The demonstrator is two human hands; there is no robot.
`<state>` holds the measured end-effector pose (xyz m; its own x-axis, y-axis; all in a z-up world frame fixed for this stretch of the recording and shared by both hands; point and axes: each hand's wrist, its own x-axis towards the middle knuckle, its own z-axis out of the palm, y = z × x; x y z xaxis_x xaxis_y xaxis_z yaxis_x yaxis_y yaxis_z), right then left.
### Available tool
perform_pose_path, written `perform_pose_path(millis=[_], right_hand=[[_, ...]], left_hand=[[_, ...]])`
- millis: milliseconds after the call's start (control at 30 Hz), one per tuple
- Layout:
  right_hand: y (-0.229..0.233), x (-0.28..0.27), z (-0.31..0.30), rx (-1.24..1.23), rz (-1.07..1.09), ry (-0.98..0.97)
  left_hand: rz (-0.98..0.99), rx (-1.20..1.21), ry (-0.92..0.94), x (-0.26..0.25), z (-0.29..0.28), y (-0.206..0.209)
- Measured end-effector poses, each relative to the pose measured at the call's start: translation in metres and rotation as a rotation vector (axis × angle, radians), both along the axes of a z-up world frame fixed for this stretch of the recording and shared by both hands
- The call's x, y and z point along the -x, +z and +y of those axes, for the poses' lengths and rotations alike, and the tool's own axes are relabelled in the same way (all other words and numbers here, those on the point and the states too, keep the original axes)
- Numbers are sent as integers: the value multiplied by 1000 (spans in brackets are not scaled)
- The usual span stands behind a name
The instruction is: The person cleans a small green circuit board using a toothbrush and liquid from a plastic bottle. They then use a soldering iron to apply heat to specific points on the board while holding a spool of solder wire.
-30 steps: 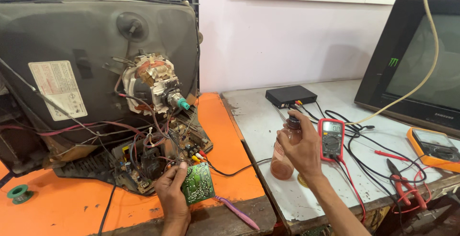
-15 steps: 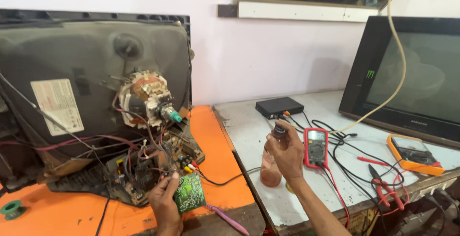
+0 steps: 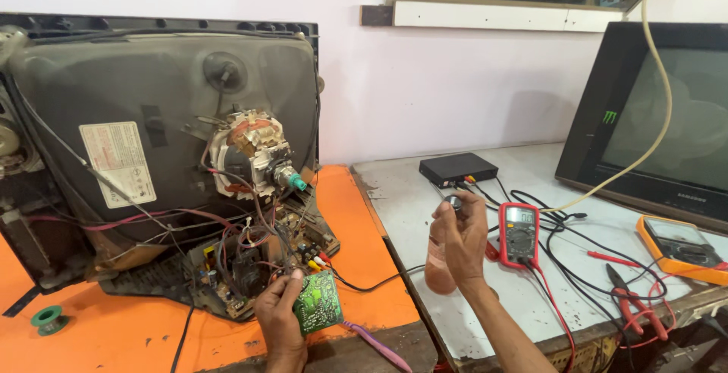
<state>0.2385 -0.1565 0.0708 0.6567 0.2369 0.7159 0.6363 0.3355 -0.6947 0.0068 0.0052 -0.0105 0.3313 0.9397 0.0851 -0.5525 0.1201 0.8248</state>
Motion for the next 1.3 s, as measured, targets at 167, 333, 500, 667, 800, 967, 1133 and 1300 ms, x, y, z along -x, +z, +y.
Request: perform_pose_path(millis=[167, 333, 500, 667, 800, 967, 1133, 1300], right_hand=[[2, -3, 0, -22, 98, -34], [-1, -10, -3, -50, 55, 15], [6, -3, -2, -16, 109, -4], [10, 1, -5, -56, 34, 56], [9, 0, 0, -2, 112, -23], [2, -6, 0, -69, 99, 98], [2, -6, 6, -69, 69, 30], [0, -8, 3, -23, 98, 2]], left_hand=[[-19, -27, 27, -2, -1, -1], [16, -35, 33, -2, 1, -2], [-37, -74, 23, -3, 3, -7], [-11, -96, 27, -1, 4, -8], [13, -82, 40, 0, 0, -2], [22, -100, 43, 0, 1, -1], [14, -117, 39, -1, 1, -2], [-9, -103, 25, 0, 0, -1]])
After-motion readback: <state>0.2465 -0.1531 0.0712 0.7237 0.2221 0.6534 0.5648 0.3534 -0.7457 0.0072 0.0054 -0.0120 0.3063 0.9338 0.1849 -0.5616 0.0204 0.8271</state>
